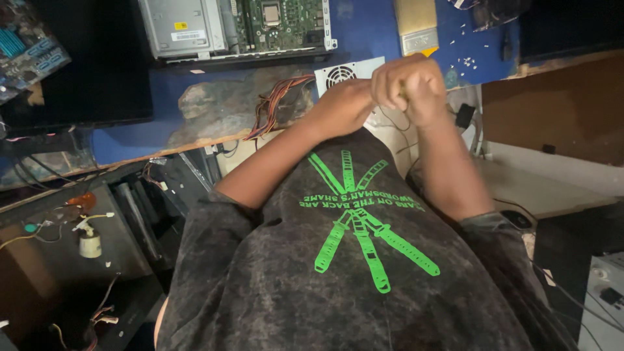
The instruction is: The person uses a yellow screwdriver to remove screws from a computer power supply unit. They then flip the unit over and continue to remove screws from the other side.
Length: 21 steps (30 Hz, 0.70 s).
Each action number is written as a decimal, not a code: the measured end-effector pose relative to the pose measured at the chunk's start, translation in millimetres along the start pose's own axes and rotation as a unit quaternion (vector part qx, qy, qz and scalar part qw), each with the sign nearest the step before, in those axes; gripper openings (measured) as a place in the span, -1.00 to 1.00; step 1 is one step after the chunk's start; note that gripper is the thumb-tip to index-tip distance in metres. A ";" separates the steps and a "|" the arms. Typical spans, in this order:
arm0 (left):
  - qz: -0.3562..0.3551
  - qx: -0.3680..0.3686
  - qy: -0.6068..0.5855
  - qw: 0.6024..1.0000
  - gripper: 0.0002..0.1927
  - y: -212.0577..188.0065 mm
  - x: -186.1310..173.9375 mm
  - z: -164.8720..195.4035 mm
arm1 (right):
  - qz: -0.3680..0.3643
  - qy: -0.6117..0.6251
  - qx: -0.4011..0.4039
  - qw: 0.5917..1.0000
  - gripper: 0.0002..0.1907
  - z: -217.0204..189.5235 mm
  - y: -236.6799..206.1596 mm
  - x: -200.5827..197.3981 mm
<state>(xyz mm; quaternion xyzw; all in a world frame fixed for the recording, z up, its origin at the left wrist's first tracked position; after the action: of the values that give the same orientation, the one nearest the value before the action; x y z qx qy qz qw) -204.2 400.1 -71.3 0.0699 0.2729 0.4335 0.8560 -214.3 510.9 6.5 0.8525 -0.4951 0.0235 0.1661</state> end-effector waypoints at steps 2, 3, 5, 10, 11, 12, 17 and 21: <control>-0.003 -0.018 0.015 1.000 -0.88 0.6 0.6 -5.1 | 0.103 -0.109 -0.029 0.988 -0.44 -9.4 -1.9 0.1; 0.030 -0.012 0.001 0.999 -0.85 0.5 -3.1 -3.9 | 0.153 -0.163 -0.044 0.974 -0.44 -11.5 -4.3 7.1; 0.097 0.004 -0.024 0.995 -0.79 1.1 -13.4 -0.3 | 0.287 -0.256 -0.138 0.913 -0.57 -16.2 -14.7 29.4; 0.054 -0.043 -0.038 0.997 -0.79 2.3 -17.2 5.4 | 0.301 -0.367 -0.217 0.853 -0.57 -8.2 -25.4 50.3; 0.062 -0.037 -0.048 0.996 -0.76 2.9 -18.5 6.8 | 0.285 -0.290 -0.193 0.893 -0.63 -4.0 -22.2 36.9; 0.050 -0.048 -0.027 0.997 -0.77 2.9 -17.1 5.8 | 0.267 -0.209 -0.168 0.926 -0.67 -1.1 -18.6 23.8; -0.003 0.038 -0.033 0.999 -0.81 7.5 -2.8 4.6 | -0.115 -0.004 0.016 0.993 -0.37 -11.6 2.8 -0.2; -0.020 -0.031 -0.017 0.999 -0.76 8.1 3.9 -7.5 | -0.041 -0.036 -0.003 0.998 -0.41 -18.7 4.0 2.2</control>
<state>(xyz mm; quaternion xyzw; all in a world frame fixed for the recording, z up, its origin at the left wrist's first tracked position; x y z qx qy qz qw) -211.9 407.2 -76.3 0.0454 0.2457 0.4231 0.8709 -214.3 512.9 25.6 0.8719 -0.4655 -0.0158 0.1513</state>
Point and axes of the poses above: each hand's wrist, its own y-axis towards the middle knuckle, its own x-axis out of the palm, z = x × y, the point moved 6 cm from there along y, towards the middle knuckle, and after that the axes turned 6 degrees about -y, right-handed, at the moved point
